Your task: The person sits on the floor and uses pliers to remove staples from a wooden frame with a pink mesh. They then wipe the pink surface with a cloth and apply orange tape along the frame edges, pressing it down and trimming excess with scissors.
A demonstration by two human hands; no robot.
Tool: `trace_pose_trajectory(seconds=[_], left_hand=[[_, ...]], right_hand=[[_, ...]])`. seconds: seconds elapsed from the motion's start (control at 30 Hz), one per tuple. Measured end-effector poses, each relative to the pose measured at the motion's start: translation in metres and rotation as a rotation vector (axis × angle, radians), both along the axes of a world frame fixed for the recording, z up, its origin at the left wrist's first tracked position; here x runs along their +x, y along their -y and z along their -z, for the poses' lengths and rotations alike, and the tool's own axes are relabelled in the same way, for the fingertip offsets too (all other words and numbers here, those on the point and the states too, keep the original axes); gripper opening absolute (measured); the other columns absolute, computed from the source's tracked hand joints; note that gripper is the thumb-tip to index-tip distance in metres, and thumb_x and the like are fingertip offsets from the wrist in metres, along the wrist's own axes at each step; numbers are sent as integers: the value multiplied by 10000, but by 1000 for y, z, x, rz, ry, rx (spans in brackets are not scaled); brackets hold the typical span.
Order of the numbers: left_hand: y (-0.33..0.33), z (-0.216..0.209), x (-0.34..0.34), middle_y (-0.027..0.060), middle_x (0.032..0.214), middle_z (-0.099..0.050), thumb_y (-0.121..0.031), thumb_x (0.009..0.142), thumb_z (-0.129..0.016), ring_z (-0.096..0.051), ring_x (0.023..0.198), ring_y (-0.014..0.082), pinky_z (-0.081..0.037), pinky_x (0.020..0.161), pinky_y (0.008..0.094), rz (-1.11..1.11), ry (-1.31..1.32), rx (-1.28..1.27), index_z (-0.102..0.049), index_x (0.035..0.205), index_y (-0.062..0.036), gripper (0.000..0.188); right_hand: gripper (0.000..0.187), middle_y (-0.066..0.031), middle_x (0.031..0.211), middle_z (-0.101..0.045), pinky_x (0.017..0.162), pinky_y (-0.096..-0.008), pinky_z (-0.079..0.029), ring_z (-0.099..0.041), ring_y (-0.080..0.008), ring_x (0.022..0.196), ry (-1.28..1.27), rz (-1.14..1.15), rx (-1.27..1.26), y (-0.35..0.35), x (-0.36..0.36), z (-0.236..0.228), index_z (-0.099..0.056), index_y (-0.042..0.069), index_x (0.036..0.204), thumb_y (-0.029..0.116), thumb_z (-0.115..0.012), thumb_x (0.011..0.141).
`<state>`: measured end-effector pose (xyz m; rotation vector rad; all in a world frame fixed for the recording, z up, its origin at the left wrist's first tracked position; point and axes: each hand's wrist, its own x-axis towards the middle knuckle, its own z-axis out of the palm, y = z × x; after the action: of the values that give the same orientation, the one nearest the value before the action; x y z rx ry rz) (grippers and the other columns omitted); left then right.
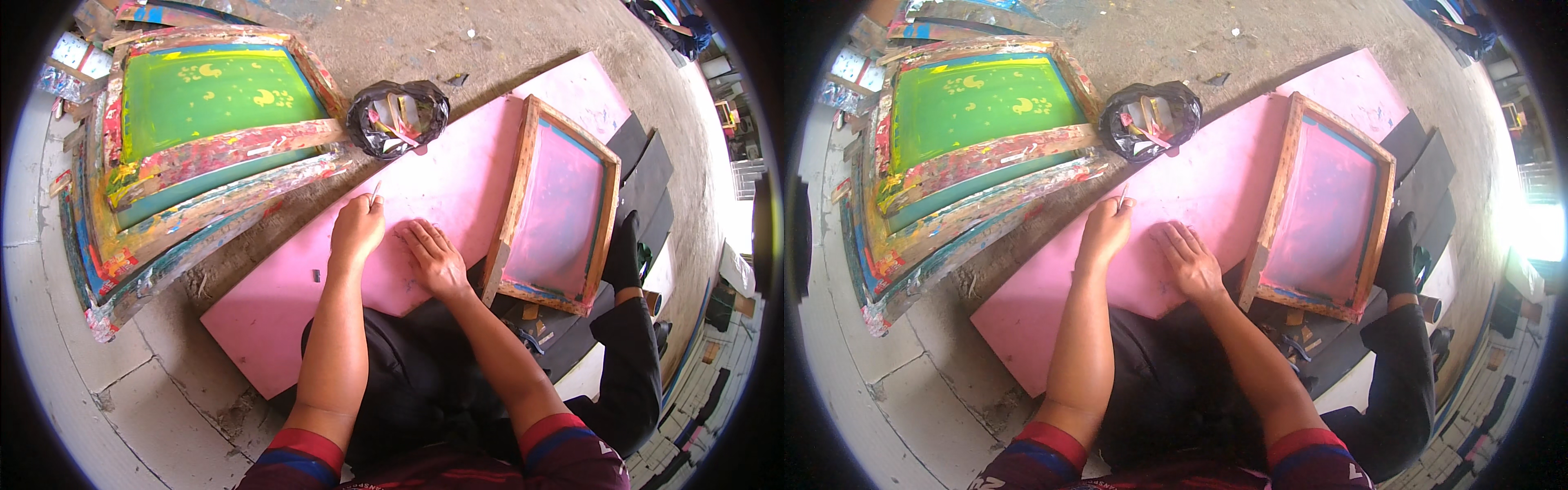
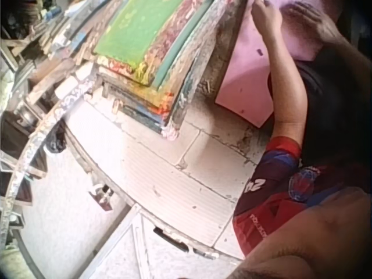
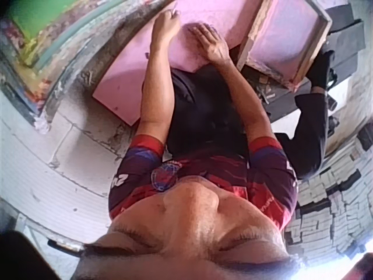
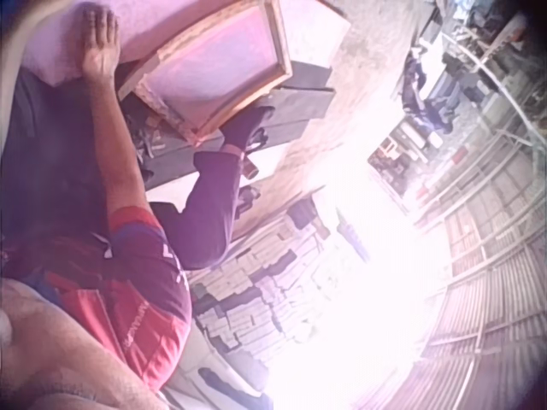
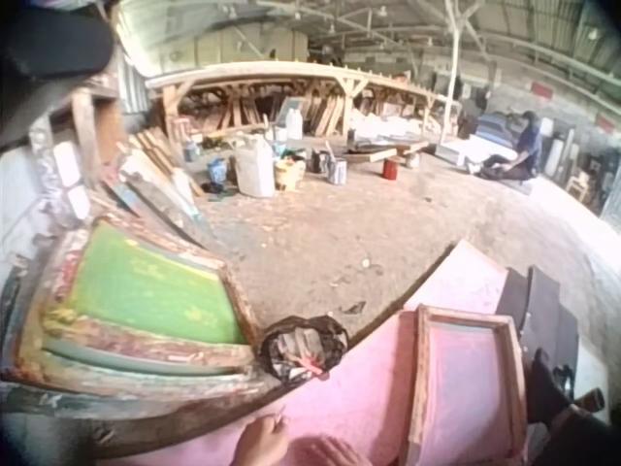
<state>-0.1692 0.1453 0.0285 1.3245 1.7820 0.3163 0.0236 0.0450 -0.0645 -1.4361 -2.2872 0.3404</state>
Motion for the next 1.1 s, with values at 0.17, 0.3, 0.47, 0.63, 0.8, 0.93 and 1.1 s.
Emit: trace_pose_trajectory(seconds=[0.17, 0.3, 0.47, 0.63, 0.8, 0.93, 1.1], left_hand=[[1, 0, 0, 301, 1091, -734, -321, 1090, -526, -700, 1073, 481, -530, 925, 562, -9, 4, 1, -702, 1083, 8, 374], [2, -1, 2, 299, 1101, -735, -327, 1090, -524, -696, 1088, 481, -528, 935, 561, -8, 1, 33, -705, 1096, 6, 379], [2, 2, 0, 301, 1103, -736, -324, 1091, -520, -696, 1087, 485, -530, 936, 562, -5, -1, 53, -712, 1094, 7, 383], [1, 5, 1, 303, 1099, -734, -319, 1091, -519, -693, 1081, 492, -532, 931, 564, 16, 7, 68, -714, 1084, 15, 387], [1, 2, 1, 305, 1087, -733, -321, 1091, -521, -694, 1068, 493, -531, 924, 565, 1, 4, 40, -707, 1084, 17, 386], [-1, 1, -2, 303, 1086, -733, -324, 1089, -523, -698, 1065, 488, -532, 919, 564, 38, -5, 12, -704, 1083, 14, 384], [2, -7, 2, 300, 1095, -737, -325, 1093, -516, -701, 1072, 483, -534, 924, 561, -2, 13, 5, -706, 1082, 15, 389]], right_hand=[[729, -257, 1620, -480, 1235, -551, -379, -445, -435, 1519, -22, 315, -65, 10, -4, -19, -496, 3, 1568, 417, -691, 1000], [856, -275, 1676, -392, 1262, -606, -305, -354, -446, 1573, 18, 446, -142, 12, -25, -6, -354, -10, 1643, 503, -649, 1025], [755, -265, 1644, -443, 1253, -564, -340, -401, -448, 1542, -102, 340, -151, 7, -47, -14, -412, -3, 1612, 381, -682, 1020], [504, -229, 1574, -525, 1210, -560, -410, -452, -419, 1509, -84, 159, -76, -13, -50, -12, -615, 24, 1451, 182, -632, 972], [343, -202, 1418, -633, 1125, -515, -492, -576, -406, 1345, -46, 66, 59, -13, -34, 8, -735, 28, 1216, 143, -681, 897], [305, -183, 1333, -674, 1038, -483, -553, -646, -387, 1223, -61, 120, 169, -2, -15, -5, -739, -4, 1186, 158, -752, 927], [693, -224, 1262, -626, 946, -502, -549, -627, -401, 1105, -18, 459, -67, 9, -14, -36, -635, 7, 1405, 417, -838, 884]])
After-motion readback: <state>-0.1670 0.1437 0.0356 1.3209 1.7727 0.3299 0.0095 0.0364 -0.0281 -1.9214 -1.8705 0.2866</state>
